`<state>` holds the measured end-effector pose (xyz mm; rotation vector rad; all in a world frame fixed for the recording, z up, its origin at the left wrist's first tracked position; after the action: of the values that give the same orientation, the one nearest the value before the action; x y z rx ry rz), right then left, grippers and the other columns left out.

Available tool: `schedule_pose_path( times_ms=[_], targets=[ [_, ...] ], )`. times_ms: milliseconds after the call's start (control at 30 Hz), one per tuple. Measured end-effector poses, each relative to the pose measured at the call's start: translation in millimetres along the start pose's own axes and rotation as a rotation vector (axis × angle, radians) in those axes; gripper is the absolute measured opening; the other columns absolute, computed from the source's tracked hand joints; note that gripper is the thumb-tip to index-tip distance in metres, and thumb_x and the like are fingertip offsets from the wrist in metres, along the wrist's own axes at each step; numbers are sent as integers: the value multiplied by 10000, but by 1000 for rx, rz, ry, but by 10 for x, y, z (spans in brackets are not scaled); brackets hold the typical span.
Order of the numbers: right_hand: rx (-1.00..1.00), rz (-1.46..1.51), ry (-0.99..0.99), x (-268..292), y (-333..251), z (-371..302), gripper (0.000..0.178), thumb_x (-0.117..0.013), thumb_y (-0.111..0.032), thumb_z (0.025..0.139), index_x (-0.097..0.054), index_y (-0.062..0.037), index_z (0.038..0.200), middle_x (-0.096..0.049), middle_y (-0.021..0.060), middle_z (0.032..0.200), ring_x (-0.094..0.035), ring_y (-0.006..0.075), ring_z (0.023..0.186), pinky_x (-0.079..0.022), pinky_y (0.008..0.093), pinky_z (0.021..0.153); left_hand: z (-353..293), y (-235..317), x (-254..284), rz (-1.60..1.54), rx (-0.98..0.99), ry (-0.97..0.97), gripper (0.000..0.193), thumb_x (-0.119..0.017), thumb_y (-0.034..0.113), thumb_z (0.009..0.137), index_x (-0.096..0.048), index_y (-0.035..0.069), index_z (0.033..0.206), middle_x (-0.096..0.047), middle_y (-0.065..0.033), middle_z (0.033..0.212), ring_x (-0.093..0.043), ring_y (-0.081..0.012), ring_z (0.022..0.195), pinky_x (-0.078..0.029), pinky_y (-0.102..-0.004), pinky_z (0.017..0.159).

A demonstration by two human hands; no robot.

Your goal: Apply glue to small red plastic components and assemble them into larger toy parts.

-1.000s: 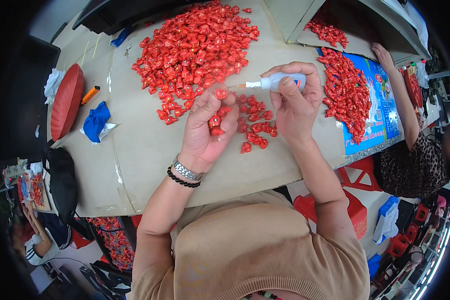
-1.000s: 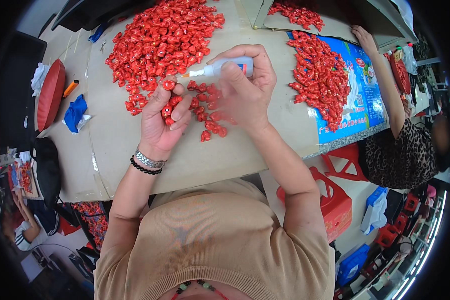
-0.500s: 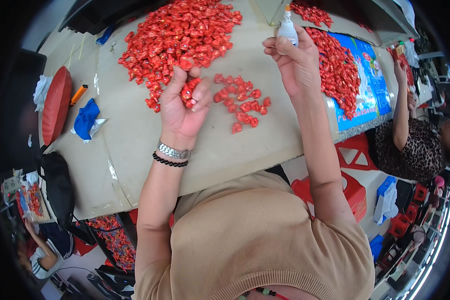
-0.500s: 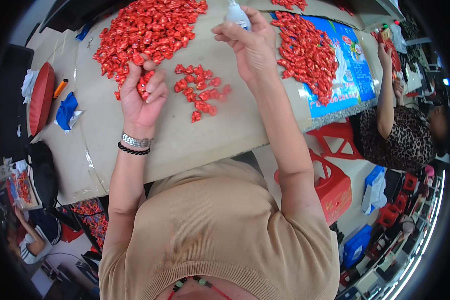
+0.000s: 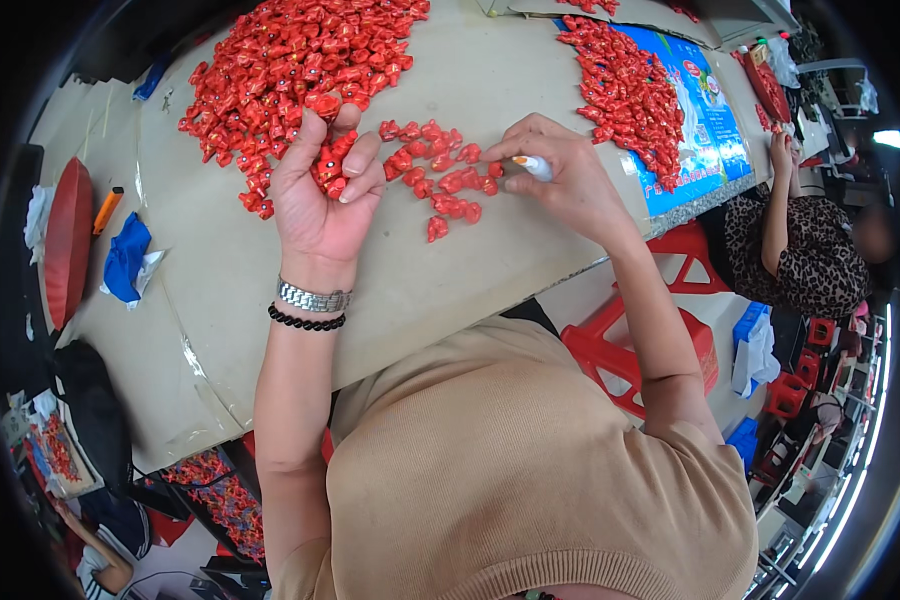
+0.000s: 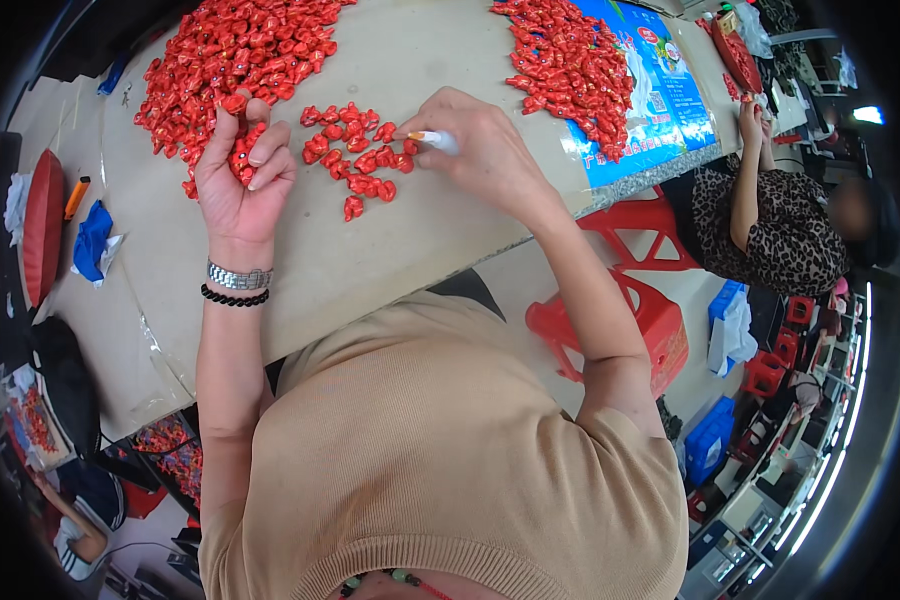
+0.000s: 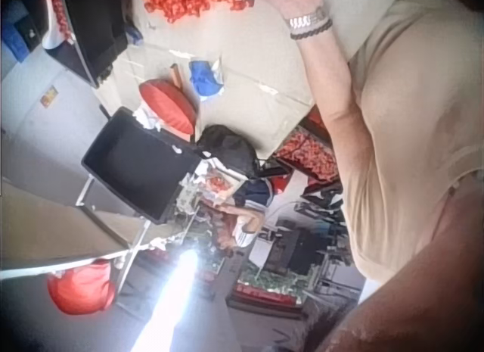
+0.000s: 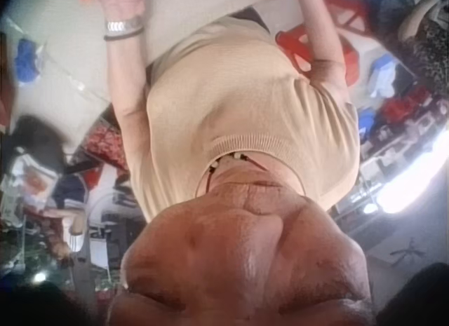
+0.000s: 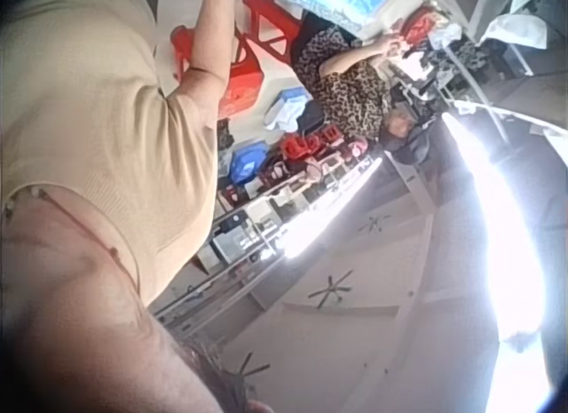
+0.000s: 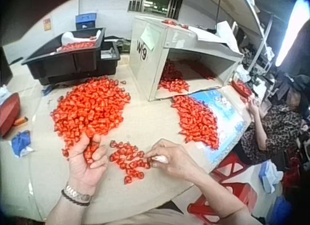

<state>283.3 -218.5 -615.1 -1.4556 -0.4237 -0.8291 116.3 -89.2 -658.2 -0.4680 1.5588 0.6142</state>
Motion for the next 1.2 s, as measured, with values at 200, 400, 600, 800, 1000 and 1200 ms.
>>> schedule_pose_path(
  times_ms=[200, 400, 600, 800, 1000, 1200],
  targets=[
    [-62, -11, 33, -41, 82, 40, 182, -721, 24, 725, -674, -47, 886, -622, 18, 835, -606, 144, 749, -474, 265, 661, -11, -67, -26, 106, 6, -14, 191, -527, 202, 958, -601, 42, 1033, -644, -94, 979, -429, -123, 596, -332, -191, 398],
    [-307, 824, 23, -45, 121, 89, 201, -741, -48, 764, -647, -16, 939, -611, 29, 755, -529, 89, 598, -406, 220, 530, -39, -192, -9, 192, 49, -5, 168, -517, 196, 966, -588, 57, 1027, -665, -82, 950, -487, -130, 582, -344, -202, 393],
    [-230, 1159, 1, -141, -117, 329, 254, -723, -85, 796, -629, 5, 1015, -610, 52, 784, -520, 114, 623, -402, 251, 555, -46, -229, -6, 295, 25, -24, 194, -510, 193, 972, -571, 57, 1095, -650, -74, 960, -466, -104, 567, -348, -186, 378],
    [-66, 956, 24, -112, -356, 660, 244, -710, -59, 802, -626, 12, 1021, -619, 37, 796, -549, 102, 669, -430, 243, 583, -42, -166, -33, 344, -3, 4, 199, -513, 194, 970, -549, 58, 1110, -645, -68, 972, -483, -102, 558, -357, -192, 383],
    [34, 735, 50, -149, -491, 786, 197, -689, -18, 812, -625, 16, 995, -640, 41, 812, -596, 90, 684, -457, 217, 595, -59, -126, -53, 368, -55, 90, 155, -568, 178, 944, -569, 61, 1044, -645, -82, 909, -482, -112, 512, -322, -209, 388],
    [-6, 760, 39, -210, -433, 785, 157, -671, 0, 824, -623, 28, 971, -646, 52, 797, -630, 102, 679, -459, 206, 566, -64, -117, -30, 411, -78, 177, 134, -583, 184, 937, -571, 72, 1009, -652, -68, 874, -476, -107, 489, -311, -210, 378]
  ],
)
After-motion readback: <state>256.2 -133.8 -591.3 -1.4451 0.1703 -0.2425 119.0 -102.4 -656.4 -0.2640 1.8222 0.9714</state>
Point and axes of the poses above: each hand's wrist, its own z-axis towards the middle knuckle, its own x-axis out of the back of the hand, y = z × x, the point moved 6 cm from there along z, towards the middle knuckle
